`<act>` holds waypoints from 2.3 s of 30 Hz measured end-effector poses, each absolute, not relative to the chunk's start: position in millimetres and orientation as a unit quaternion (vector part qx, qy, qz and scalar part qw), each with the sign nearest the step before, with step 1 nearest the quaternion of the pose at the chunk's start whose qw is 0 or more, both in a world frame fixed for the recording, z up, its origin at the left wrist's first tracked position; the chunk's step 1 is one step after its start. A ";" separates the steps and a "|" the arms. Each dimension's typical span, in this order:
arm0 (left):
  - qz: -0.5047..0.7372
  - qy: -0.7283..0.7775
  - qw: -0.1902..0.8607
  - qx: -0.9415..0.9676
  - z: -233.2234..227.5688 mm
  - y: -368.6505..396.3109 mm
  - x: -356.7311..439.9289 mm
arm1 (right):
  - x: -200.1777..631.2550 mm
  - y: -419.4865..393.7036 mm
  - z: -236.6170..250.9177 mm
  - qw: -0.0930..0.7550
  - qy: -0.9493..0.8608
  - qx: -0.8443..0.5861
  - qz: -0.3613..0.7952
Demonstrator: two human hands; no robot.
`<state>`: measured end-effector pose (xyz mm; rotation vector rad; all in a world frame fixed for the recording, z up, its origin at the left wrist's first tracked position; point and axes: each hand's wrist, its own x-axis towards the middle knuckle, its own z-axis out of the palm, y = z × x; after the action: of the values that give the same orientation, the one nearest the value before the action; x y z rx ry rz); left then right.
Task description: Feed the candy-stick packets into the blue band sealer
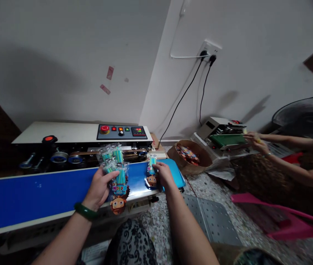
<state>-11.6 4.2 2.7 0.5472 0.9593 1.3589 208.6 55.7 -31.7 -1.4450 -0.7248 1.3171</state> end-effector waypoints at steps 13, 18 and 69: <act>0.650 0.393 0.609 0.227 -2.2 8.9 -4.7 | 139.0 22.6 -24.9 0.473 -0.448 -0.483 0.585; 0.653 0.389 0.607 0.232 -2.2 7.4 -1.2 | 108.1 1.9 -32.6 0.480 -0.465 -0.449 0.593; 0.599 0.448 0.613 0.254 -10.1 4.8 3.6 | 189.0 38.5 -31.5 0.589 -0.313 -0.549 0.503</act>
<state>3.6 4.8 -10.1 0.5859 1.0336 1.3822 189.0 38.5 -31.5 -1.2793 -0.7278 1.1709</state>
